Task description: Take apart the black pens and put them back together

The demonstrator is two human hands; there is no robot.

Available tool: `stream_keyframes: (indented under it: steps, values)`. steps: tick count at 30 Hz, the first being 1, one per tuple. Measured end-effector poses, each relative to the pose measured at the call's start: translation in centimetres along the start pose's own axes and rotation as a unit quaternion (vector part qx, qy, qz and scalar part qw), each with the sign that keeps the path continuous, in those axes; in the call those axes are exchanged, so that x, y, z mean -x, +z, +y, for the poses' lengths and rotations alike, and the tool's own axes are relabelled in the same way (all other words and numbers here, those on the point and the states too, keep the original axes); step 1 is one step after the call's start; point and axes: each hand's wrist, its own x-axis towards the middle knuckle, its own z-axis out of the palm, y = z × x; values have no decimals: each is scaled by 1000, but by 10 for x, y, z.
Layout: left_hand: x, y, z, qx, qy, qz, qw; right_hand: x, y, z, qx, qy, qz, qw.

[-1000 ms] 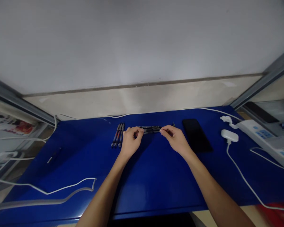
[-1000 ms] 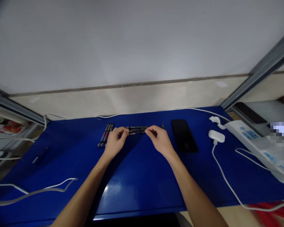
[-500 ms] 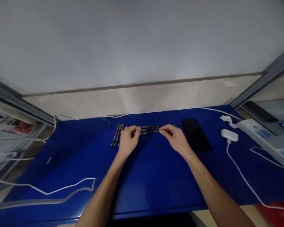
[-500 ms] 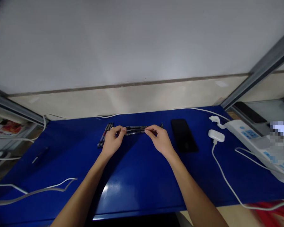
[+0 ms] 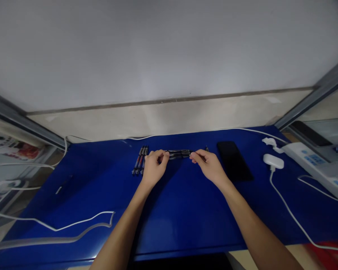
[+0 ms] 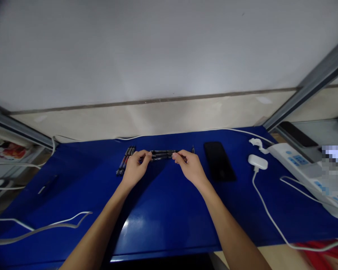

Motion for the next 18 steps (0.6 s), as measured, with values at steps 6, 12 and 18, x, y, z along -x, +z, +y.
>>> stream_keyframes:
  steps: [6,12,18]
  values:
    - [1,0,1,-5,-4,-2,1000,0,0,-1,-7,-17,6,1000]
    - [1,0,2,-7,-2,-2,1000,1,0,-1,-9,20,-15,1000]
    - [1,0,2,-8,-1,-9,1000,0,1,0,-20,-7,8,1000]
